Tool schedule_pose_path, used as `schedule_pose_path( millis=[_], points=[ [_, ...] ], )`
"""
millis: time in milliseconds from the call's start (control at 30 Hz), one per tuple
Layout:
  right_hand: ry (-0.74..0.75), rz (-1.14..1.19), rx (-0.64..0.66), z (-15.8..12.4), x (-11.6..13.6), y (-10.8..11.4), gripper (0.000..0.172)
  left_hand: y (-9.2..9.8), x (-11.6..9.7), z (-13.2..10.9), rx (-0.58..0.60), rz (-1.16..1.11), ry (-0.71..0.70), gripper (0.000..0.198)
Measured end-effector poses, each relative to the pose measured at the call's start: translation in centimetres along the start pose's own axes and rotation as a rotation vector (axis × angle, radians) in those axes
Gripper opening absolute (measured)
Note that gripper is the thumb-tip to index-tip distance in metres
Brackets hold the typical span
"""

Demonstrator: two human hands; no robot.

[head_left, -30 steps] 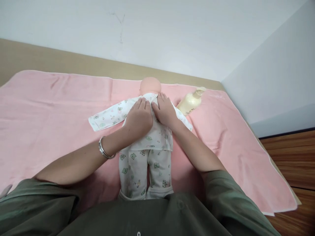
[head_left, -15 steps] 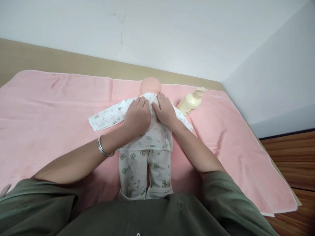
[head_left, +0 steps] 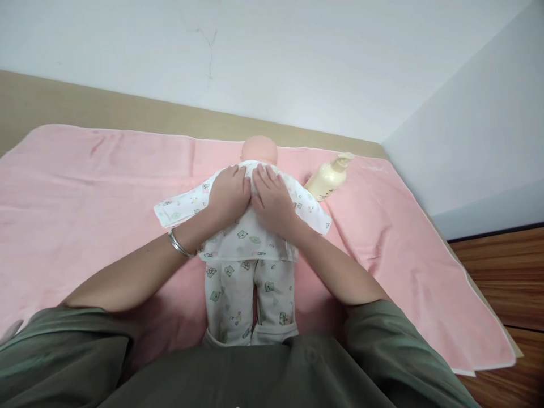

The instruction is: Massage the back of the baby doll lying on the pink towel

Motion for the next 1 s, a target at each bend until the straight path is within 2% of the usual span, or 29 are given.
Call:
schedule_pose_path(
  millis=[100, 200, 367, 467, 733, 867, 900, 1000],
  points=[
    [-0.071, 0.072, -0.026, 2.1, -3.1, 0.4, 0.069, -0.2, -1.8, -1.8, -0.032, -0.009, -0.083, 0.055],
    [-0.095, 0.095, -0.055, 2.6, -4.1, 0.5, 0.071, -0.5, -2.2, -2.2, -0.035, -0.049, -0.08, 0.059],
    [-0.073, 0.061, -0.063, 1.9, -3.3, 0.5, 0.07, -1.4, 0.0, 0.3, -0.003, -0.15, 0.046, 0.055],
    [-0.058, 0.037, -0.082, 1.8, -3.1, 0.5, 0.067, -1.6, 1.1, 1.3, -0.038, -0.234, 0.12, 0.052],
    [-0.086, 0.045, -0.117, 1.7, -3.3, 0.5, 0.062, -2.0, 1.4, 0.6, -0.149, -0.29, 0.152, 0.049],
    [-0.108, 0.024, -0.239, 0.6, -1.9, 2.2, 0.062, -1.8, 2.1, 0.4, -0.139, -0.369, 0.181, 0.051],
    [-0.086, 0.016, -0.24, 0.3, -1.3, 2.3, 0.062, -1.8, 2.2, 0.2, -0.13, -0.376, 0.181, 0.051],
    [-0.01, 0.0, -0.124, -0.5, 0.4, 1.5, 0.058, -1.4, 1.9, -0.9, -0.117, -0.351, 0.159, 0.053]
  ],
)
Point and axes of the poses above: each hand's wrist, its own z-axis towards the middle knuckle, its own y-axis out of the back of the hand, x = y × z, the point moved 7 cm from there along z, towards the middle knuckle, and after that the axes turned 9 degrees about z, right-handed, at the moved point
